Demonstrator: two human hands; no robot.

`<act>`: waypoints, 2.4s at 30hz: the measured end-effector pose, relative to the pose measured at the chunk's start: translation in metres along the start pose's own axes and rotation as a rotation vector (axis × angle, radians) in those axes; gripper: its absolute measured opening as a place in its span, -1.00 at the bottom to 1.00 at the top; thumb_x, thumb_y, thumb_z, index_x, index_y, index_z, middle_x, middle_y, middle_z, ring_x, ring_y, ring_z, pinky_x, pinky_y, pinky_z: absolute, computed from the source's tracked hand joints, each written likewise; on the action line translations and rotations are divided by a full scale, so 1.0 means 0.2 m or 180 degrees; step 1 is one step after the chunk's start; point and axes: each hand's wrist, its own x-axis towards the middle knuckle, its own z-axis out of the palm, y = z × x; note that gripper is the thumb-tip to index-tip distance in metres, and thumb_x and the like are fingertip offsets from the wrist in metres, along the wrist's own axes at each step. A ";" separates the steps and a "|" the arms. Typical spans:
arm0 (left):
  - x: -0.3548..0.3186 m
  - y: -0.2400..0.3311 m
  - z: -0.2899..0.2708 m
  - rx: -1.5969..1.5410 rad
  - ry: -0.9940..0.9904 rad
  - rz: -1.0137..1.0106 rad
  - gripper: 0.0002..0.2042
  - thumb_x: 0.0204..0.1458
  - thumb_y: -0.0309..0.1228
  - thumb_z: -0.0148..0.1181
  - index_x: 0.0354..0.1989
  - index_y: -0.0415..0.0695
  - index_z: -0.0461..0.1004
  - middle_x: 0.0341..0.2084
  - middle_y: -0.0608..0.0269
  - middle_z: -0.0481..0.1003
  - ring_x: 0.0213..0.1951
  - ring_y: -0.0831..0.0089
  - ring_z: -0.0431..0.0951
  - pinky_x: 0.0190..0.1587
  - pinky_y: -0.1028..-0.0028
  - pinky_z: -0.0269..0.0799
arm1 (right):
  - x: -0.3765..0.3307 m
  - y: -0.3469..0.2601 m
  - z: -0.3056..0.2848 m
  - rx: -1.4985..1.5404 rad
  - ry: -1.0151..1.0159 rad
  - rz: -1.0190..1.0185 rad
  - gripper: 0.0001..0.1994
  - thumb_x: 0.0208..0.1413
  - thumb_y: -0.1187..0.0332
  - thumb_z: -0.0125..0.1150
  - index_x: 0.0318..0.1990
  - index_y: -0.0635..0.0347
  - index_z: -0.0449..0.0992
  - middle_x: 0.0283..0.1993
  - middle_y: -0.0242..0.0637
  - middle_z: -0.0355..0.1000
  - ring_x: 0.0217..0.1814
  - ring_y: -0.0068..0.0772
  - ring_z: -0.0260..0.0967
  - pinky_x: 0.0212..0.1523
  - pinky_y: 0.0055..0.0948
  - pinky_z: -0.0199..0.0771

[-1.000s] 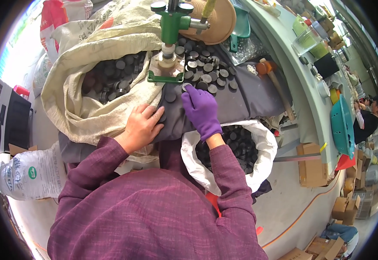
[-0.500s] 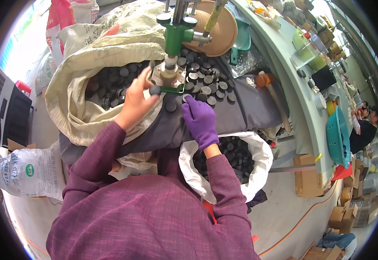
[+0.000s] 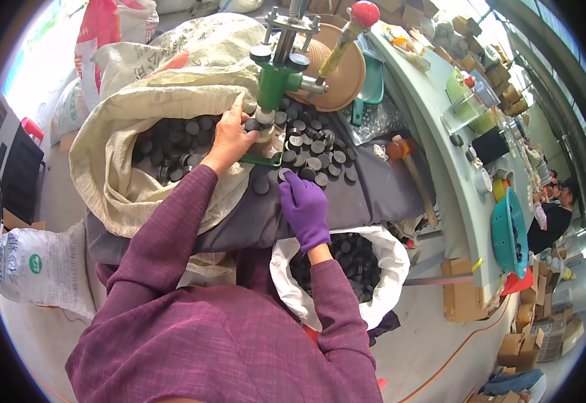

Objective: The person processes small circular black components from a large sack using a manual hand press.

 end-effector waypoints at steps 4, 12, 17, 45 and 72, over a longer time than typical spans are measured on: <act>0.01 0.03 0.02 -0.0255 -0.0089 -0.0078 -0.10 -0.22 -0.51 0.38 0.38 -0.20 0.03 -0.24 0.04 0.51 -0.14 0.05 0.48 -0.03 0.20 0.41 | 0.00 -0.01 -0.02 0.0341 -0.0036 0.0159 -0.77 0.14 0.37 0.20 -0.07 0.24 0.55 -0.39 -0.14 0.50 -0.33 -0.20 0.48 -0.28 -0.30 0.45; 0.04 0.02 0.04 -0.0378 -0.0168 -0.0357 -0.08 -0.24 -0.48 0.43 0.38 -0.15 0.05 -0.17 0.08 0.52 -0.08 0.11 0.49 0.01 0.23 0.40 | 0.57 -0.21 -0.44 0.2223 0.1028 0.0485 -0.54 0.29 0.18 0.11 0.20 0.35 0.35 -0.07 -0.36 0.45 -0.19 -0.60 0.35 -0.16 -0.57 0.41; 0.06 0.00 0.03 -0.0436 -0.0254 -0.0541 -0.02 -0.31 -0.49 0.47 0.39 -0.12 0.06 -0.15 0.05 0.56 -0.13 0.17 0.56 -0.03 0.29 0.45 | 1.18 -0.34 -0.64 0.2599 0.1285 0.0058 -0.50 0.27 0.11 0.11 0.15 0.38 0.38 -0.12 -0.27 0.47 -0.21 -0.51 0.41 -0.09 -0.51 0.40; 0.07 -0.01 0.00 -0.1027 -0.0676 -0.0405 0.01 -0.23 -0.48 0.42 0.44 -0.19 -0.10 -0.08 0.05 0.58 -0.06 0.37 0.58 0.05 0.40 0.43 | 0.32 -0.30 -0.23 0.2309 0.0630 0.0090 -0.73 0.01 0.63 0.03 -0.14 0.31 0.57 -0.48 -0.36 0.42 -0.48 -0.59 0.37 -0.42 -0.61 0.38; -0.18 -0.17 -0.51 0.0704 -0.0030 0.0355 -0.85 -0.11 -0.48 0.19 -0.35 -0.14 0.61 -0.36 0.12 0.57 -0.24 0.15 0.56 -0.18 0.20 0.50 | 0.31 -0.26 -0.24 0.2685 0.0643 0.0200 -0.71 0.04 0.62 0.01 -0.10 0.33 0.57 -0.35 -0.38 0.47 -0.50 -0.67 0.34 -0.46 -0.65 0.30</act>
